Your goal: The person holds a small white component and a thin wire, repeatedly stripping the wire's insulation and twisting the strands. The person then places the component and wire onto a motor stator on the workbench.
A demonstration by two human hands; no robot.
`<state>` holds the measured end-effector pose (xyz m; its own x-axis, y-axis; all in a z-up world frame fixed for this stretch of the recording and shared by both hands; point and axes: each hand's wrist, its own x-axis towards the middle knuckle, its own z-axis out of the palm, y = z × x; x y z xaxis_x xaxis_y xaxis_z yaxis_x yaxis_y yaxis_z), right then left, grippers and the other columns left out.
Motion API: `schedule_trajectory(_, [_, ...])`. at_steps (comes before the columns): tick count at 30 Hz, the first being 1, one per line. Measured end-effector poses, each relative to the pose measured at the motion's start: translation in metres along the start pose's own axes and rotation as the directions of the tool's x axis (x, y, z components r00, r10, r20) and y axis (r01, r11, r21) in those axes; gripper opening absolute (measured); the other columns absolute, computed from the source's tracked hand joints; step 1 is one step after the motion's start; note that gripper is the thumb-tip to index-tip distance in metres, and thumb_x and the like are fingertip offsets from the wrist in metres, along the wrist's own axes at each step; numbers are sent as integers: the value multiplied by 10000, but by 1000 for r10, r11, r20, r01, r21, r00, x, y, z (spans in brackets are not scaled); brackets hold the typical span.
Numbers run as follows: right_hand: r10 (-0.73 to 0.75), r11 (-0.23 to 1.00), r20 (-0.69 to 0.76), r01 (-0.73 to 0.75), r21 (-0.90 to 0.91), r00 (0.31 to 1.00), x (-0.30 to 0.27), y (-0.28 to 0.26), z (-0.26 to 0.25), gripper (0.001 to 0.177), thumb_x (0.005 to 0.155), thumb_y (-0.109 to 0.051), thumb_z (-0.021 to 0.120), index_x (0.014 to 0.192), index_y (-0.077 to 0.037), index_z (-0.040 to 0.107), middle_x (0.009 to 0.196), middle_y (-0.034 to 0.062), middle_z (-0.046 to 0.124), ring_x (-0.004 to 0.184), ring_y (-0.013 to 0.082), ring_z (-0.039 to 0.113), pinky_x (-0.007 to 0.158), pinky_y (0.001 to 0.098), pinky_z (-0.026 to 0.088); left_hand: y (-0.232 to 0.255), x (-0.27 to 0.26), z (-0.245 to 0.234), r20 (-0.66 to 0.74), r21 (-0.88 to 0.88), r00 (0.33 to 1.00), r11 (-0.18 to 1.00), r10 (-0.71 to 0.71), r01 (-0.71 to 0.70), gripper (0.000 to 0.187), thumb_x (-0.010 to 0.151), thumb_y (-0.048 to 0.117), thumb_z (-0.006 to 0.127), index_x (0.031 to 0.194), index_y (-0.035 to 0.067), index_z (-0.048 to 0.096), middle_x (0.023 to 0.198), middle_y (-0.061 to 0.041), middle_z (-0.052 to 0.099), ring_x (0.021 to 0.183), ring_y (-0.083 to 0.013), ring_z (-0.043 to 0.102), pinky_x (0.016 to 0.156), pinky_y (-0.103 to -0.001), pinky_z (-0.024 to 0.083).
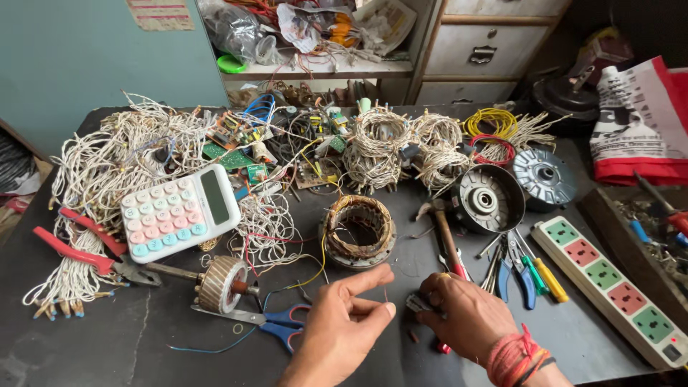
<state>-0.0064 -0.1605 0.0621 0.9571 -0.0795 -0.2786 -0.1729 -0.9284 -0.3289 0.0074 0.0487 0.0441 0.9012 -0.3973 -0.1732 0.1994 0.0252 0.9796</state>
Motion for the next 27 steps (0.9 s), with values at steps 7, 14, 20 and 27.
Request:
schedule_trajectory(7, [-70,997,14,70,-31,997,11,8,13,305,785,-361,786,1036,-217,688,991,-24,672,978,195,686,835,344,550,-6,1,-1,-42,-63,999,998,14,-17,571,844,63,721,1404,31,613,1176,86,767,739,0,696,649,-195,547])
schedule_trajectory(14, [-17,992,99,4,125,995,2,1,-2,249,815,-246,790,1025,-160,687,844,34,746,815,175,743,766,306,595,4,-1,3,-61,-54,987,988,-146,143,539,829,81,742,1363,55,672,744,-38,775,596,-12,522,538,-206,423])
schedule_trajectory(20, [-129,722,-47,127,680,991,-12,-7,-35,413,852,-85,770,1259,-99,699,916,25,752,788,103,742,693,293,627,9,0,3,-40,-101,992,988,-117,112,557,817,76,741,1366,32,657,757,-62,791,623,-9,566,589,-201,460])
schedule_trajectory(27, [-10,659,-22,23,752,1000,-6,-15,-31,230,869,-130,770,1077,-37,736,870,34,767,793,71,659,730,269,556,4,2,2,-50,-88,988,986,-148,143,609,777,61,735,1383,54,667,945,-122,830,815,-98,773,790,-234,596])
